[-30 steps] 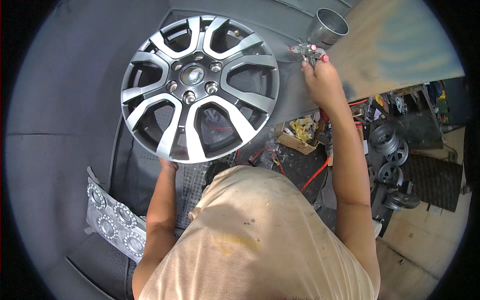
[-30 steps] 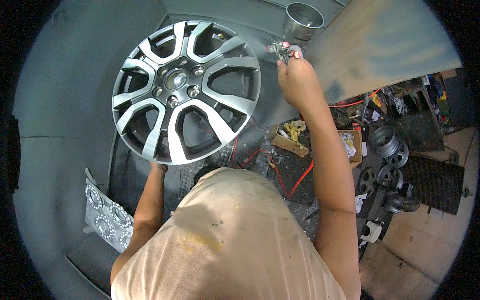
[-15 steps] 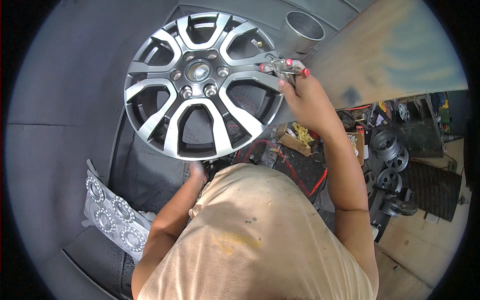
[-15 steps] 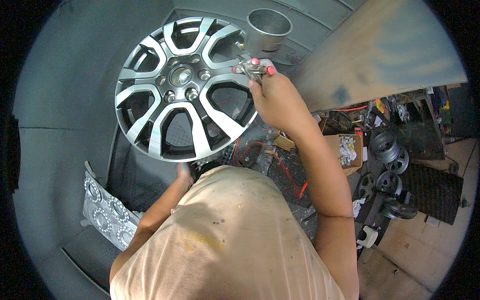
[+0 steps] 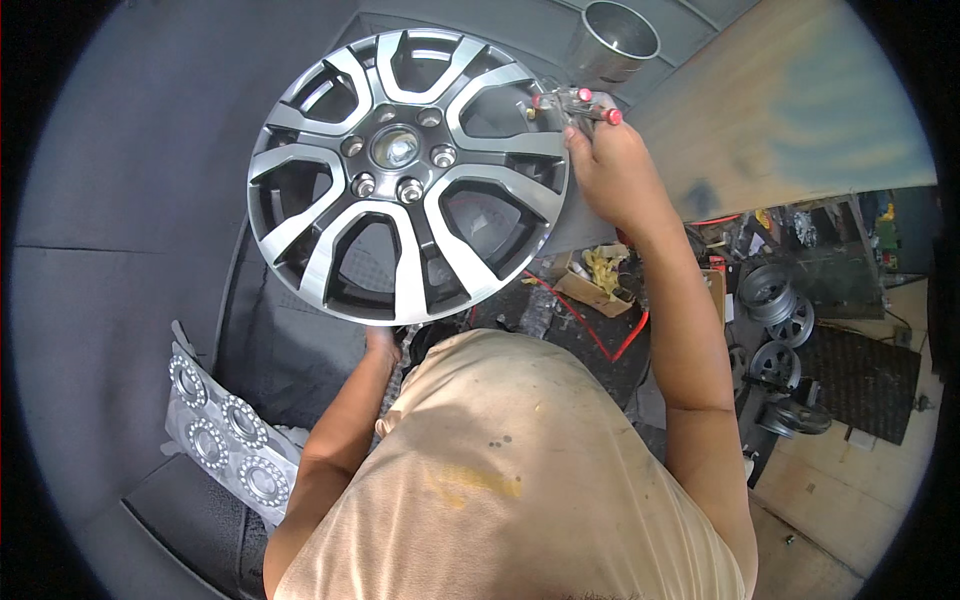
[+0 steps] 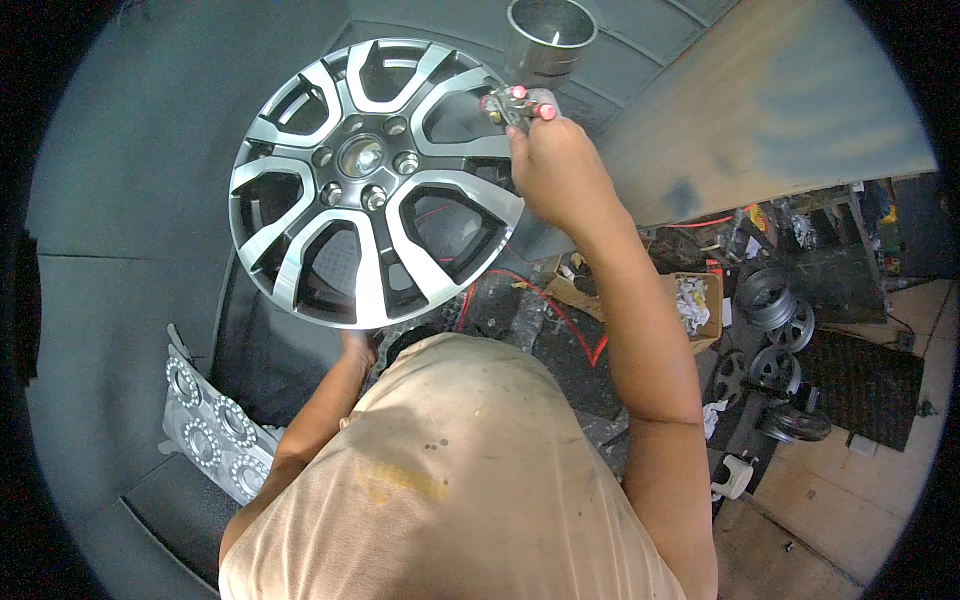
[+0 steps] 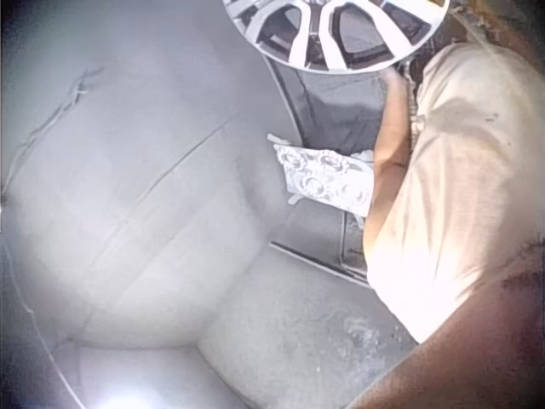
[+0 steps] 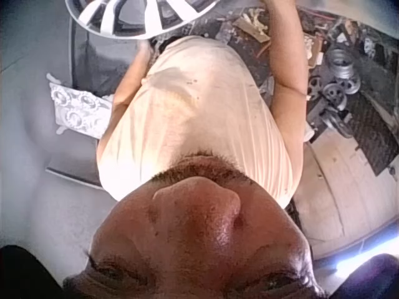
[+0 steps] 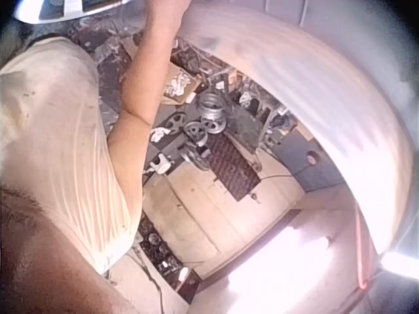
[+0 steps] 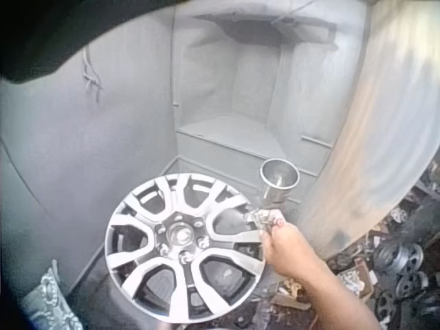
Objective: Painting a car wheel using a spray gun.
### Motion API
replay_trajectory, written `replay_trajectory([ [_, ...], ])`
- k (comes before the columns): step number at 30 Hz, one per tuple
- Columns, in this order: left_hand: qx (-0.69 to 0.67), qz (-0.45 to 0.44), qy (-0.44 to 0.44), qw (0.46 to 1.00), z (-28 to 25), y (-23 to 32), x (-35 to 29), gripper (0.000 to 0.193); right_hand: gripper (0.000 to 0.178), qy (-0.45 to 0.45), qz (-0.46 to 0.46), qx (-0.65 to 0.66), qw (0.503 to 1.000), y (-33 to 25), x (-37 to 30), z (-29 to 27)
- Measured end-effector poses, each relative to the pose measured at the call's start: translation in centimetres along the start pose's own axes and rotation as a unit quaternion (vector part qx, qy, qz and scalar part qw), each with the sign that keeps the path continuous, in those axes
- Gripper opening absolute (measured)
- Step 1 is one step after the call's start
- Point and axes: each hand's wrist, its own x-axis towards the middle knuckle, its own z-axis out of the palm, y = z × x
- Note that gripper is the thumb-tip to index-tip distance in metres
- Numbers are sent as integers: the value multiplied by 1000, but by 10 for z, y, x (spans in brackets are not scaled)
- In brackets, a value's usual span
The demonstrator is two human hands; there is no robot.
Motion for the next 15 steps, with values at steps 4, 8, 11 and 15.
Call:
replay_trajectory([
  [4, 1, 9, 0, 1000, -16, 6, 20, 45, 27, 9, 42, -33, 999, 12, -2, -12],
  [8, -45, 51, -26, 997, -16, 26, 19, 36, 28, 14, 66, -54, 996, 30, -8, -20],
  [11, -66, 98, -35, 992, -11, 46, 16, 39, 28, 27, 79, -70, 994, 45, -10, -19],
  [15, -113, 146, -81, 979, -42, 63, 48, 40, 27, 22, 77, -67, 995, 39, -8, -19],
])
